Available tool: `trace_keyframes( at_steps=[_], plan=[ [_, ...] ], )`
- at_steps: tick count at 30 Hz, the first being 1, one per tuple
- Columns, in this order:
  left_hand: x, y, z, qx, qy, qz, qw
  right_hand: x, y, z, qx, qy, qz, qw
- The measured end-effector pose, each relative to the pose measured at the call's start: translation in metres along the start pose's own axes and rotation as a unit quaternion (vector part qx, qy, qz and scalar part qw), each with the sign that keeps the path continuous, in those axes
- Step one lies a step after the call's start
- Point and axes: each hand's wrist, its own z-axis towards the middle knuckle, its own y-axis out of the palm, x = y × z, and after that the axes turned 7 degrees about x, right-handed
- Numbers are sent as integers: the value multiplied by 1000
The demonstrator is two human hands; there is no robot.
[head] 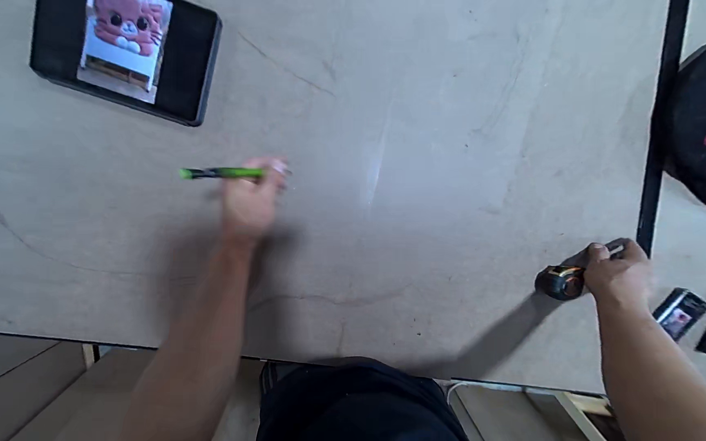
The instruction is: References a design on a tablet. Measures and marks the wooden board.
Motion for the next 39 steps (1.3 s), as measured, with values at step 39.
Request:
trace_keyframes(
  at_steps=[39],
  plan=[
    [4, 109, -29, -113, 36, 82, 990, -4, -28, 81, -92, 34, 16, 995]
  ],
)
